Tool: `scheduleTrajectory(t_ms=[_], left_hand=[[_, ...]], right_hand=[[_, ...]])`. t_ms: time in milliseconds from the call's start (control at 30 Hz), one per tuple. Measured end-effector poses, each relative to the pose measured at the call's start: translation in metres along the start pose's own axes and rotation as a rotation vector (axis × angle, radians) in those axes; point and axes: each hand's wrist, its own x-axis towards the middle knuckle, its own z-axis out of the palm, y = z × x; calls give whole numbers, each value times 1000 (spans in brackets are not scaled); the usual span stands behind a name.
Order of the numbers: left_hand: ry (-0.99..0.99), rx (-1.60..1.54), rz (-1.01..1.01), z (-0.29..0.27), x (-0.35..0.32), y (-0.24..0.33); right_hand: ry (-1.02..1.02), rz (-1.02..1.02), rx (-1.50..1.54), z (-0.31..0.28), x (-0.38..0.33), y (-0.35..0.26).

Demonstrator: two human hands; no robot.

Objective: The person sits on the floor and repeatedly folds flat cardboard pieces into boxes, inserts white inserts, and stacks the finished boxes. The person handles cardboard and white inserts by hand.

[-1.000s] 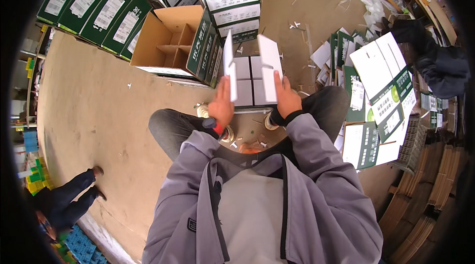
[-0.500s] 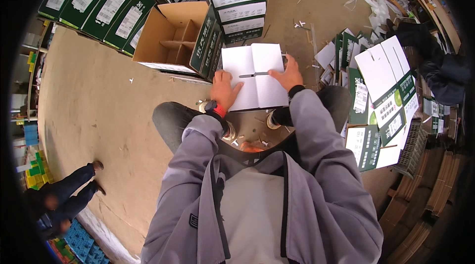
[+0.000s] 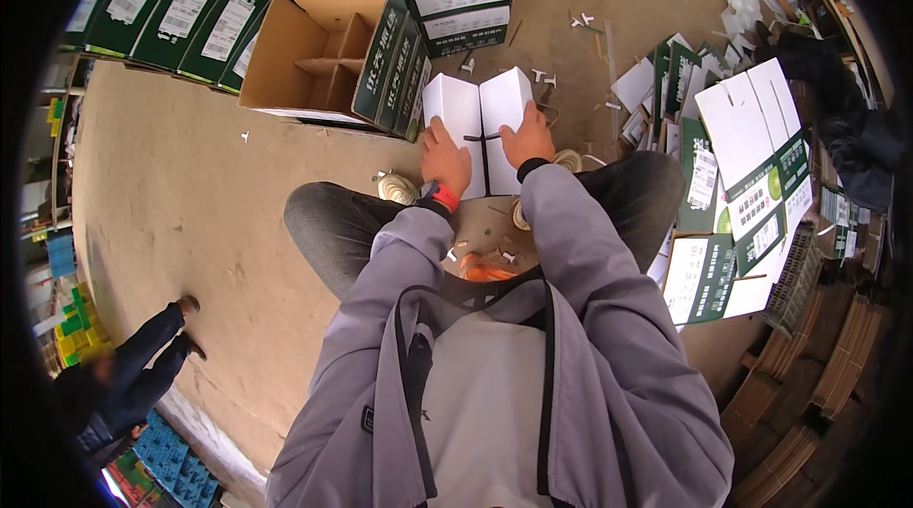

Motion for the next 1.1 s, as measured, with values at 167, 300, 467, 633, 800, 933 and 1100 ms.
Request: scheduleTrajectory(t_ms=[167, 300, 467, 633, 800, 933, 1100], left_hand=[[148, 49, 142, 33, 3, -1], [172, -197, 332, 36, 4, -11], [63, -359, 275, 46, 1, -10], [-151, -313, 192, 72, 7, -17], [-121, -90, 549, 72, 37, -54], [58, -255, -148, 62, 40, -71], [-46, -1406, -236, 38, 50, -60]], right_hand=[[115, -60, -101, 17, -8, -16], [265, -303, 30, 33, -7, -5], [268, -352, 219, 54, -5, 8], [158, -480, -19, 73, -8, 21], [-22, -593, -310, 48, 16, 44], [72, -4, 318, 53, 55, 95], [-110, 259, 1404, 42, 45, 107]])
